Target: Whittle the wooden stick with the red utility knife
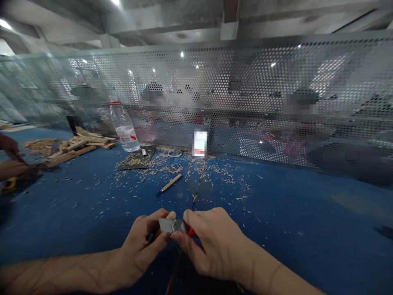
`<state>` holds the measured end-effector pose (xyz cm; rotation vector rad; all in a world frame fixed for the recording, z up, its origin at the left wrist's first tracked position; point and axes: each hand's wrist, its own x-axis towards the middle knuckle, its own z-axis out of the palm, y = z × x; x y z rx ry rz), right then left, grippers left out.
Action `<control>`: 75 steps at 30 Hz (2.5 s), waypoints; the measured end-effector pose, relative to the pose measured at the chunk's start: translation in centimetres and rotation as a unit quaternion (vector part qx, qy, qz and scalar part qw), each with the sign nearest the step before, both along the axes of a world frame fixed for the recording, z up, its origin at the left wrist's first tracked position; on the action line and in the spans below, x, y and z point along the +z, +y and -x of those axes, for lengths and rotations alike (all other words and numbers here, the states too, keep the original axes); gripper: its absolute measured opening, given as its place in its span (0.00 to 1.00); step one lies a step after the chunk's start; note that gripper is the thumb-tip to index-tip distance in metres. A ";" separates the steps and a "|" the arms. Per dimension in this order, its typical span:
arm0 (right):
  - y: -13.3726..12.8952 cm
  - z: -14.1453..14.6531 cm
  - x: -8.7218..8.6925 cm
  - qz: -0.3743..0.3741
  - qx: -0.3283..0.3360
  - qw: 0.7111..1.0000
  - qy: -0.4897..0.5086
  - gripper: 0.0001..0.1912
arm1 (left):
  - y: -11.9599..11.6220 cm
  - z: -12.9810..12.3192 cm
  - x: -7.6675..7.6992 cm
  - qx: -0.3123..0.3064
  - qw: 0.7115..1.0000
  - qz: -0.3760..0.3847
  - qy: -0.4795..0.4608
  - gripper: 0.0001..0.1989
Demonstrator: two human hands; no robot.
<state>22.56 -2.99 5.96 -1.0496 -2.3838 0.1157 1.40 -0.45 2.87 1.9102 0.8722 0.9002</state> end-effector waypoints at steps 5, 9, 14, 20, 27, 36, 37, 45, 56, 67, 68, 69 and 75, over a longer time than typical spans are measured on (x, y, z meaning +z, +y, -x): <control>0.1 -0.1 -0.5 -0.034 0.003 0.999 0.003 0.27 | 0.3 0.3 -0.4 -0.028 0.999 0.025 0.002 0.18; 0.3 -0.2 -0.8 -0.040 0.008 0.999 0.020 0.25 | 0.6 -0.1 -0.3 -0.021 0.999 0.042 -0.025 0.18; 0.5 -0.3 -0.7 0.021 -0.014 0.999 0.021 0.21 | 0.9 -0.3 -0.6 -0.012 0.999 0.047 -0.021 0.18; 0.9 -0.7 -0.7 0.141 -0.025 0.989 0.023 0.22 | 0.8 -0.3 -0.5 0.006 1.000 -0.007 0.004 0.16; 2.0 -1.3 -1.1 0.120 -0.043 0.992 -0.013 0.21 | 0.9 -0.4 -0.5 0.017 1.000 -0.015 -0.007 0.17; 4.5 -1.6 -2.1 0.077 -0.083 0.993 -0.040 0.19 | 2.7 -1.3 -0.6 0.055 0.997 0.052 -0.005 0.19; 4.8 -1.6 -2.2 0.078 -0.087 0.992 -0.039 0.19 | 2.8 -1.3 -0.6 0.062 0.997 0.055 -0.003 0.20; 8.1 -5.2 -3.0 0.077 -0.226 0.971 0.026 0.22 | 0.7 0.3 -0.4 0.023 1.000 -0.001 -0.005 0.24; 3.1 -0.9 -1.4 0.107 -0.104 0.986 0.072 0.21 | 1.1 0.3 -0.4 0.002 0.999 -0.010 0.050 0.23; 0.9 0.3 -0.8 0.153 -0.046 0.984 0.078 0.20 | 1.4 0.1 1.3 -0.069 0.994 -0.076 0.046 0.22; 1.0 0.2 -0.9 0.150 -0.044 0.985 0.079 0.20 | 1.3 0.2 1.3 -0.065 0.993 -0.085 0.052 0.21; 1.0 0.2 -1.0 0.148 -0.039 0.985 0.080 0.20 | 1.2 0.2 1.3 -0.059 0.992 -0.094 0.061 0.21; 0.6 0.1 -1.0 0.137 -0.025 0.986 0.087 0.21 | 0.8 0.1 1.5 -0.068 0.987 -0.117 0.082 0.23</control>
